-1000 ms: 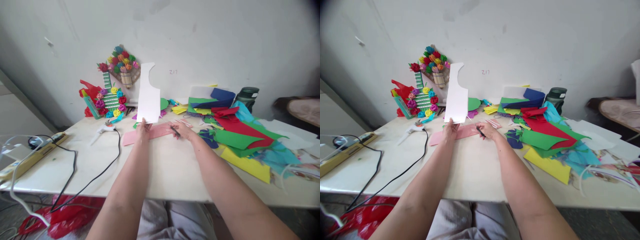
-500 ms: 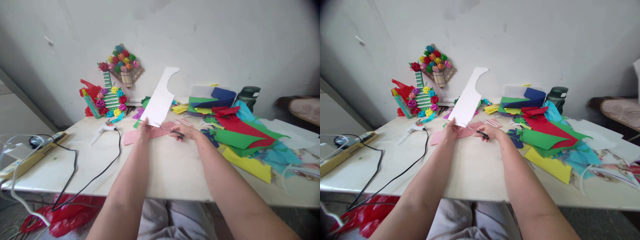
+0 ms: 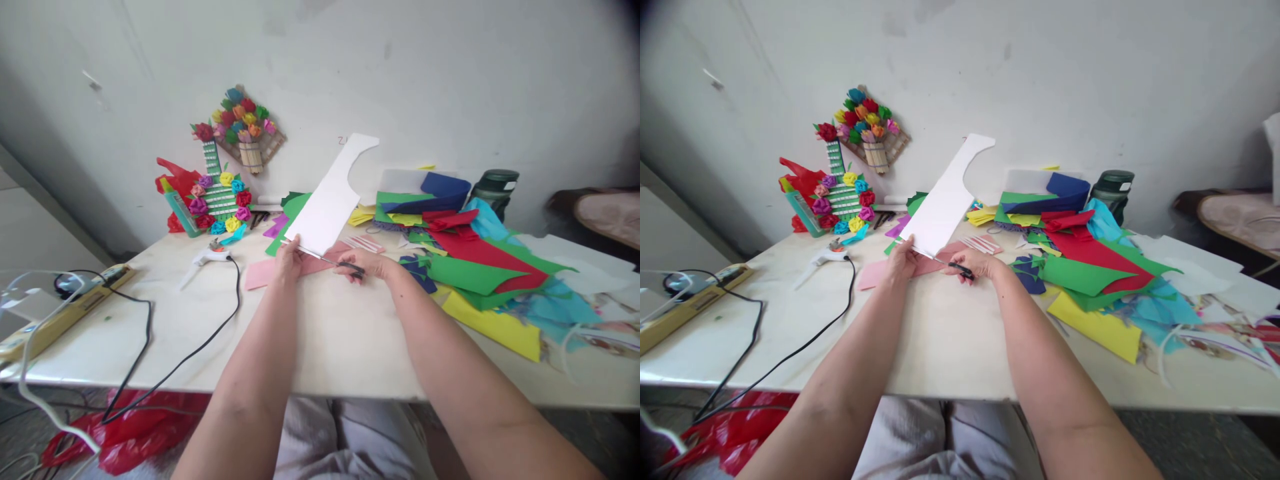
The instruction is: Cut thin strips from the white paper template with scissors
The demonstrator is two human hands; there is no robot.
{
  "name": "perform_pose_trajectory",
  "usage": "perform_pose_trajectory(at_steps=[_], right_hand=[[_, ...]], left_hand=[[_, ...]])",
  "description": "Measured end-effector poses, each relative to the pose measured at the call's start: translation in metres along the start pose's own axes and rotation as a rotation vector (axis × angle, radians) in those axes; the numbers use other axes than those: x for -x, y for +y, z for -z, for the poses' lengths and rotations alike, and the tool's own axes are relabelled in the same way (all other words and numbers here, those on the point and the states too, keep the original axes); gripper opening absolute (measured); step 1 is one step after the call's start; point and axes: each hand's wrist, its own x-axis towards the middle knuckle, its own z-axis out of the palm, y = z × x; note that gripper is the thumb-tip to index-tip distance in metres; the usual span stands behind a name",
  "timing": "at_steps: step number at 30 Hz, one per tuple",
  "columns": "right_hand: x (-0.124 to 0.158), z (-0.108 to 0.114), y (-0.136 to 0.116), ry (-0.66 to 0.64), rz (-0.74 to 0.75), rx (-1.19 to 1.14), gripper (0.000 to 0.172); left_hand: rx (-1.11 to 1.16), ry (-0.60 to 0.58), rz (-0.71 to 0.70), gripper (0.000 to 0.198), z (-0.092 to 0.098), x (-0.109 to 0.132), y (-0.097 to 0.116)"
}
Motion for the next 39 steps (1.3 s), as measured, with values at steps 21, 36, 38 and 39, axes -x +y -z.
perform_pose_trajectory(at_steps=[21, 36, 38, 39], right_hand=[[0.0004, -0.0004, -0.0011, -0.003, -0.006, 0.013, 0.045], [-0.0027, -0.0013, -0.001, -0.01, -0.006, 0.018, 0.048], [-0.0024, -0.0019, -0.0017, -0.008, -0.005, 0.022, 0.048], [-0.0021, -0.0022, -0.0022, -0.007, -0.004, 0.023, 0.047]], left_hand=[[-0.001, 0.049, -0.031, 0.018, 0.005, -0.0073, -0.0038], [-0.033, 0.031, -0.003, 0.013, 0.0067, -0.0061, -0.0022], [-0.035, 0.023, -0.007, 0.012, 0.0068, -0.0058, -0.0021], [-0.038, 0.019, -0.007, 0.011, 0.0068, -0.0057, -0.0021]])
